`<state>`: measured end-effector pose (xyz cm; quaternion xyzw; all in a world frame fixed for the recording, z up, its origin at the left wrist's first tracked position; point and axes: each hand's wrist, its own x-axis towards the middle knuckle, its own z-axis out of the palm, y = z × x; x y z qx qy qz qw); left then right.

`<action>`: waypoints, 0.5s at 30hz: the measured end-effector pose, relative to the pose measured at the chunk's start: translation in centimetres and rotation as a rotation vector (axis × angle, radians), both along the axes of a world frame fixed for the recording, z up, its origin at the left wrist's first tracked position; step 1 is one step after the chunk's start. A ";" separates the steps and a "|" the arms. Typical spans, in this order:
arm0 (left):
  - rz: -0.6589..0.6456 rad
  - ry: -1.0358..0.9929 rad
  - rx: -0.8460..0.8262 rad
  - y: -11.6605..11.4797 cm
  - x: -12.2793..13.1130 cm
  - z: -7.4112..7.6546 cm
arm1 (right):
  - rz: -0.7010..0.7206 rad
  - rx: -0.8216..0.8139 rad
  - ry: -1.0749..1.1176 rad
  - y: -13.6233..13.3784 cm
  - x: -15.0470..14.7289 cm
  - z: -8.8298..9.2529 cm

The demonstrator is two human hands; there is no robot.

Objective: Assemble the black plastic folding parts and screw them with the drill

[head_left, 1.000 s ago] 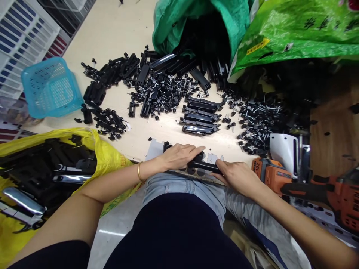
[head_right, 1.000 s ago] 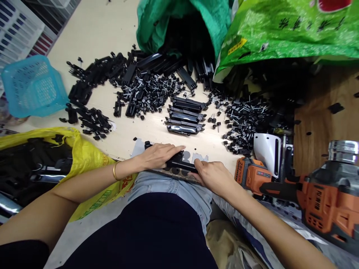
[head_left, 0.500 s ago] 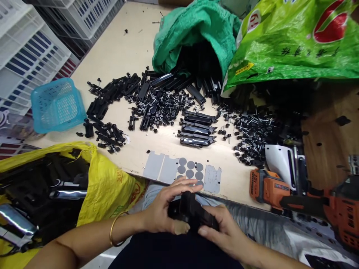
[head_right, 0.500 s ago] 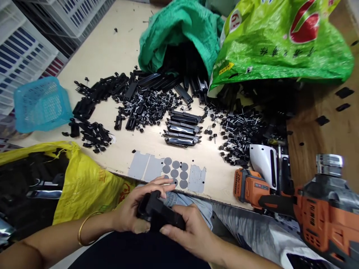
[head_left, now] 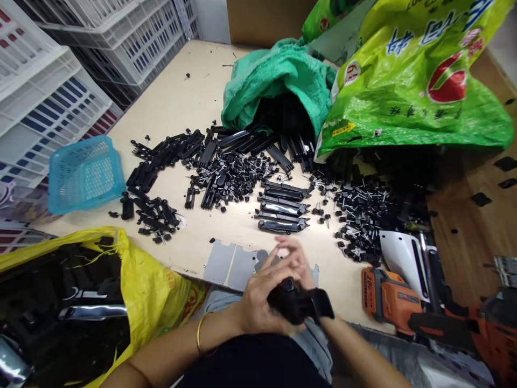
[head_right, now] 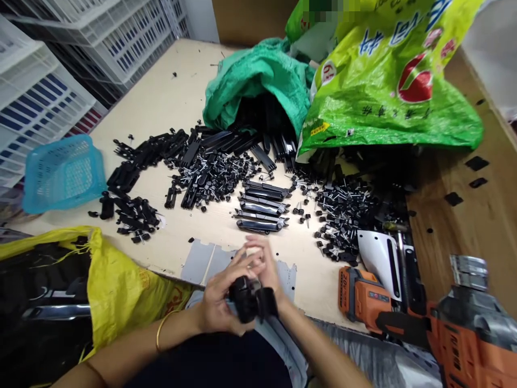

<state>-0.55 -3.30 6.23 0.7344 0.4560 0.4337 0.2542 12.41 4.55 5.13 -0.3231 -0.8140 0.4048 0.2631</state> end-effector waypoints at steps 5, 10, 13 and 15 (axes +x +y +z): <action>0.082 0.324 0.154 3.3 0.7 -5.7 | -0.350 0.204 -0.452 13.5 -1.0 1.6; 0.073 0.588 0.057 5.8 2.7 -9.3 | -0.367 0.271 -0.643 22.7 -7.1 -0.5; 0.005 0.577 0.023 6.5 2.3 -8.7 | -0.377 0.278 -0.691 24.6 -9.4 -1.4; 0.021 0.533 0.026 6.8 0.7 -7.4 | -0.405 0.284 -0.698 25.0 -9.4 -0.8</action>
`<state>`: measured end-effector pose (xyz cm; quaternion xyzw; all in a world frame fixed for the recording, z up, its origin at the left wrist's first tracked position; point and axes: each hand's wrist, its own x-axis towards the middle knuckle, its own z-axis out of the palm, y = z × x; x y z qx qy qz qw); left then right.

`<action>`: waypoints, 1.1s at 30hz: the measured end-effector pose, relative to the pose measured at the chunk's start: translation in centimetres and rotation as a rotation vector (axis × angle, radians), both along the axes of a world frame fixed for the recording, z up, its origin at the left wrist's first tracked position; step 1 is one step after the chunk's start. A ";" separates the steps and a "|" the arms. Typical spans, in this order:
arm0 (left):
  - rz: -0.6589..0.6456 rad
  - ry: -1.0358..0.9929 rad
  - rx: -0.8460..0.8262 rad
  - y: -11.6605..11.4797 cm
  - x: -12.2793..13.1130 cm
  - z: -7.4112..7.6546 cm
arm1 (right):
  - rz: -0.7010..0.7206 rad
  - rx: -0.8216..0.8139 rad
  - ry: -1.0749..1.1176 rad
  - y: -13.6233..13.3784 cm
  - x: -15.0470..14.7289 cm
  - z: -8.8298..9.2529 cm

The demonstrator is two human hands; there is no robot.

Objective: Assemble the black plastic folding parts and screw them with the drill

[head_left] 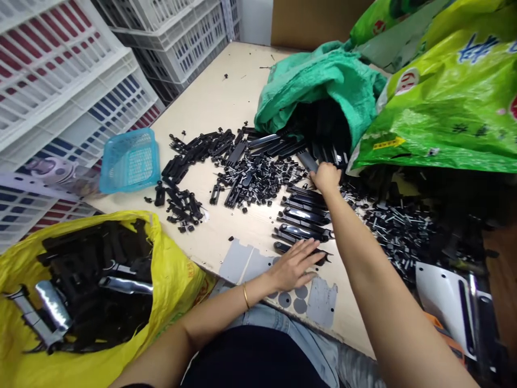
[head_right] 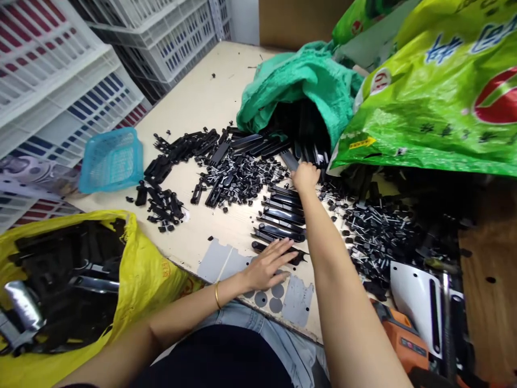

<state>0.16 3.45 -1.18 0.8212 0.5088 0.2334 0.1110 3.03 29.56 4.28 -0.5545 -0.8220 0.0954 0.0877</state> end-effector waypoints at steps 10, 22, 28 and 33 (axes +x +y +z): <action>1.135 0.036 -0.299 2.7 -17.8 1.8 | 0.203 -0.255 0.276 -14.6 17.0 4.6; 1.234 -0.053 -0.265 2.2 -23.8 0.3 | 0.352 -0.167 0.131 -24.0 24.0 -4.0; 1.266 -0.010 -0.022 -0.4 -22.9 4.1 | -0.030 -0.120 0.029 -25.8 23.5 -1.6; 0.768 0.008 -0.180 -5.4 -18.5 10.6 | -0.435 -0.305 -0.240 -25.2 18.8 -0.4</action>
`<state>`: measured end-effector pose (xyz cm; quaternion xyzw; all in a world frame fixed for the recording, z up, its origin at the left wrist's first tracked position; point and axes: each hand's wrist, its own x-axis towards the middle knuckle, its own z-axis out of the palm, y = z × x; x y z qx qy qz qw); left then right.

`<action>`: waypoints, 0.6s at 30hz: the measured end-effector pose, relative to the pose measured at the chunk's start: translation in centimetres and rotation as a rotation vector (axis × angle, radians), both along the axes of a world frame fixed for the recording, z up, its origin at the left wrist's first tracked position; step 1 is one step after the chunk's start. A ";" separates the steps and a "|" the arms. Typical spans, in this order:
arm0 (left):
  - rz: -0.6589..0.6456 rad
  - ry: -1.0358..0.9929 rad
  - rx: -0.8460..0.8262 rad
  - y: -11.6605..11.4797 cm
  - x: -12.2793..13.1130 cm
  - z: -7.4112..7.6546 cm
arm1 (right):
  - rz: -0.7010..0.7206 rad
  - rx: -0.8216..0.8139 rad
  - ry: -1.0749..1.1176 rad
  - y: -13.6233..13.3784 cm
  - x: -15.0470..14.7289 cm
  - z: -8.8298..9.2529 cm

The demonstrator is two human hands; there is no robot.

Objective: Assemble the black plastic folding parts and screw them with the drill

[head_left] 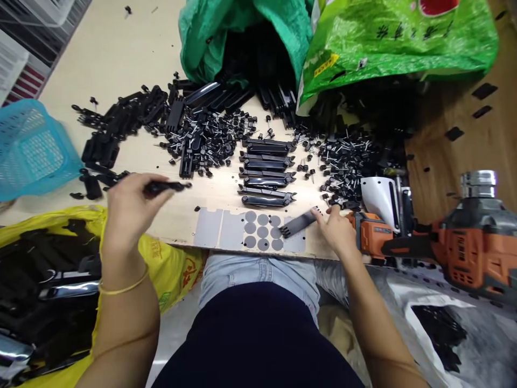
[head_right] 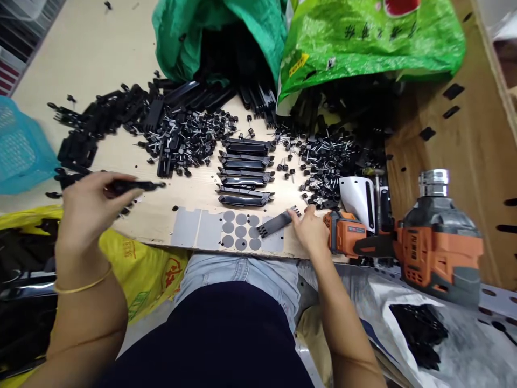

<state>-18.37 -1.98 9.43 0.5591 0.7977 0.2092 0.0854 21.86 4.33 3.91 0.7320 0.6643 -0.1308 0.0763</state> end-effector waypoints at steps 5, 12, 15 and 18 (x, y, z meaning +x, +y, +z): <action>-0.348 -0.294 -0.241 -1.8 7.4 -1.0 | -0.047 -0.078 0.117 1.1 -2.4 -1.5; -0.258 -0.480 -0.106 -0.7 15.1 -8.1 | 0.134 -0.062 0.858 -0.9 0.6 -2.5; -0.262 -0.463 -0.067 -1.2 15.6 -7.3 | 0.199 0.025 0.859 -2.1 -0.7 -1.6; -0.391 -0.416 -0.094 -2.3 14.6 -5.1 | 0.259 -0.004 0.908 -3.4 -2.4 -0.6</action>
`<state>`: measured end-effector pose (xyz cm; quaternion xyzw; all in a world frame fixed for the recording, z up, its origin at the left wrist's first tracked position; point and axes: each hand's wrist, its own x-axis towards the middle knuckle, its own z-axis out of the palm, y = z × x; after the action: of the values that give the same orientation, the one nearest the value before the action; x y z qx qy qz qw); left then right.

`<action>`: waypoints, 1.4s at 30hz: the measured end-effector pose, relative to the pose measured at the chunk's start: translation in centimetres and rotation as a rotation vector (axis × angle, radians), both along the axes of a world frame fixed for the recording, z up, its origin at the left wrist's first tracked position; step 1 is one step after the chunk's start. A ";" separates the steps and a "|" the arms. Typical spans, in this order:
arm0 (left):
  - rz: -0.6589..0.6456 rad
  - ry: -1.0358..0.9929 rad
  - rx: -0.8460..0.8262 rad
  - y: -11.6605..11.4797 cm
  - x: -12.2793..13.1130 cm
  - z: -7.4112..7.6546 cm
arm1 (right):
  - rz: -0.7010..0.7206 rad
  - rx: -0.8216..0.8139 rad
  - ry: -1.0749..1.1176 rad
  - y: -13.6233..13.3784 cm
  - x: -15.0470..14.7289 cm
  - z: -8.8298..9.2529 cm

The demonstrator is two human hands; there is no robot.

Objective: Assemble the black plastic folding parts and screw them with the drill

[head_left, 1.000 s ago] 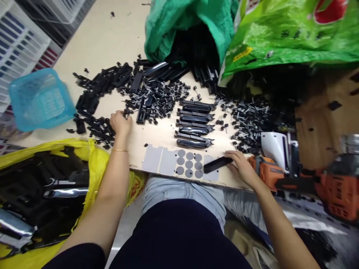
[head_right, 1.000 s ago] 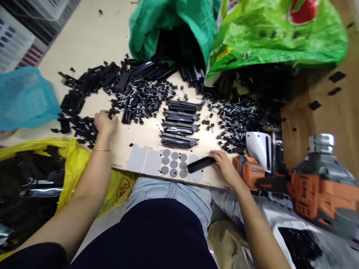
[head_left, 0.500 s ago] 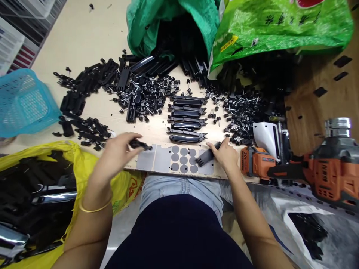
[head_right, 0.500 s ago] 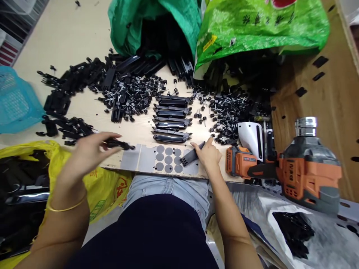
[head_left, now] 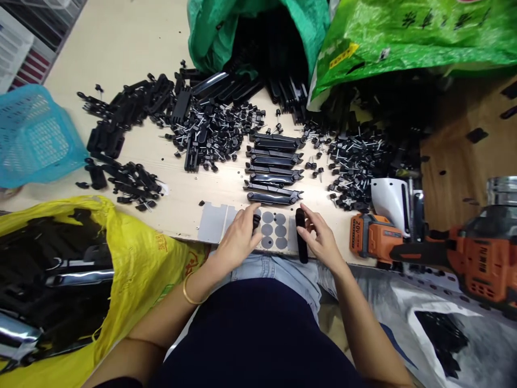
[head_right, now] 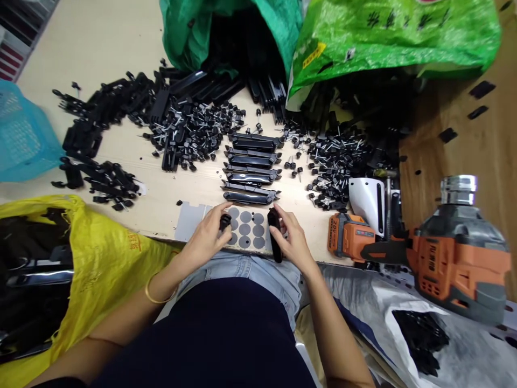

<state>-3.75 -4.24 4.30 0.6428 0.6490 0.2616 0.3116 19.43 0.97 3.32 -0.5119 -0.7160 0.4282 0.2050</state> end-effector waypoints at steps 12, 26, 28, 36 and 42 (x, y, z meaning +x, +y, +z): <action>-0.085 0.145 0.149 0.2 2.5 -5.9 | -0.200 -0.646 0.345 0.0 -0.7 -2.2; 0.107 0.174 0.292 0.0 3.2 -8.8 | 0.111 0.270 -0.432 -1.5 -6.3 -4.3; 0.111 0.183 0.285 0.0 3.3 -8.6 | 0.121 0.287 -0.425 -1.4 -6.1 -4.5; 0.168 0.132 0.222 0.3 3.1 -8.5 | 0.147 0.312 -0.369 -1.1 -5.9 -4.6; 0.131 0.167 0.224 0.6 3.1 -8.4 | 0.143 0.309 -0.341 -1.0 -6.2 -4.6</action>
<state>-0.63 -3.62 -4.11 0.6493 0.6801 0.2977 0.1651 13.24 -0.02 -1.29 -0.4873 -0.8316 0.2346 0.1263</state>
